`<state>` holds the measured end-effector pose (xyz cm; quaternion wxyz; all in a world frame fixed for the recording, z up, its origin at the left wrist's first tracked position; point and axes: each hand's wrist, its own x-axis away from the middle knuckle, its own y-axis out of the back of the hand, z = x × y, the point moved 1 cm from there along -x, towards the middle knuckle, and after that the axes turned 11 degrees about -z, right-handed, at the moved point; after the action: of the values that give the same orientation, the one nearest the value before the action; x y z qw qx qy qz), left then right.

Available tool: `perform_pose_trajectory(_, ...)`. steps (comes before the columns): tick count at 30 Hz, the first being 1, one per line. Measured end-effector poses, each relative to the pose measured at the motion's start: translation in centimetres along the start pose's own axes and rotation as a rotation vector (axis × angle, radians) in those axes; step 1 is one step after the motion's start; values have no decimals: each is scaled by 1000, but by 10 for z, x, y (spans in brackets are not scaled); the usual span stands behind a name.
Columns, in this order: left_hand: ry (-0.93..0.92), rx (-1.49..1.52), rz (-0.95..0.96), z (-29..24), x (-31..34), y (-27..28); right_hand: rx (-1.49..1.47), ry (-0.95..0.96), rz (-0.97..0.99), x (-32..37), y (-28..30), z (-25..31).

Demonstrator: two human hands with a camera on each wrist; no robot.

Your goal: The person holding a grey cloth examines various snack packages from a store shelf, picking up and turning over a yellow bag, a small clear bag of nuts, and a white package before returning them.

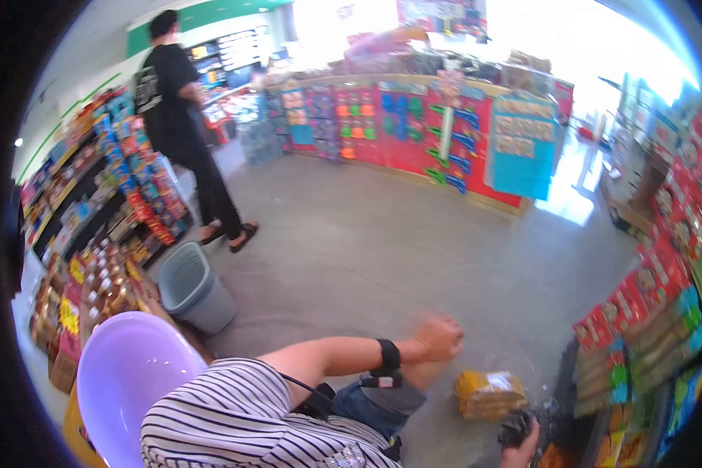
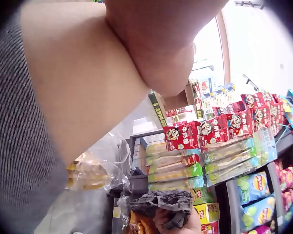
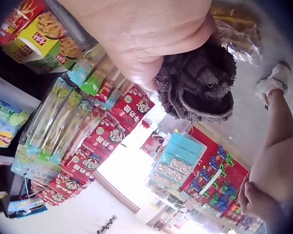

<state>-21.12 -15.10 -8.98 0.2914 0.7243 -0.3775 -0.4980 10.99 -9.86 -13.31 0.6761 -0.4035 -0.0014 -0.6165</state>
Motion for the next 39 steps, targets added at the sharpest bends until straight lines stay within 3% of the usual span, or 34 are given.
perform_pose_trajectory(1, 17, 16, -2, 1, 0, -1, 79, 148, 27, 21, -22, 6)
perform_pose_trajectory(4, 25, 23, 10, 5, 5, -8, -234, -182, -57, 15, -37, 21)
perform_pose_trajectory(6, 18, 11, -6, 3, 9, -1, -73, -158, -27, 5, -45, 31)
perform_pose_trajectory(7, 16, 9, -10, 3, 10, 3, -36, -339, 53, -7, -43, 43)
perform_pose_trajectory(10, 60, 1, 23, 7, 14, 9, 511, -5, 185, 9, -62, 61)
perform_pose_trajectory(14, 94, -23, 2, 16, 16, 5, 491, 112, 107, -23, -29, 41)
perform_pose_trajectory(15, 113, -14, 14, 19, 16, 5, 600, 127, 266, -20, -23, 45)
perform_pose_trajectory(18, 121, 5, 26, 19, 15, 6, -4, -643, 616, -47, -18, 47)
perform_pose_trajectory(21, 120, -9, 37, 15, 13, 14, 428, -116, 334, -51, -3, 43)
perform_pose_trajectory(24, 108, -5, 41, 13, 14, 16, 617, 58, 233, -6, -32, 48)
perform_pose_trajectory(27, 104, -6, 32, 14, 14, 15, 824, 314, 487, -30, -4, 41)
perform_pose_trajectory(30, 104, -3, 7, 21, 15, 7, 407, -53, 295, -151, 89, 5)
perform_pose_trajectory(33, 91, -45, 9, 17, 16, 11, 496, -23, 101, -41, -2, 28)
perform_pose_trajectory(39, 62, -48, 0, 17, 15, 8, 667, 26, 131, -70, 9, 38)
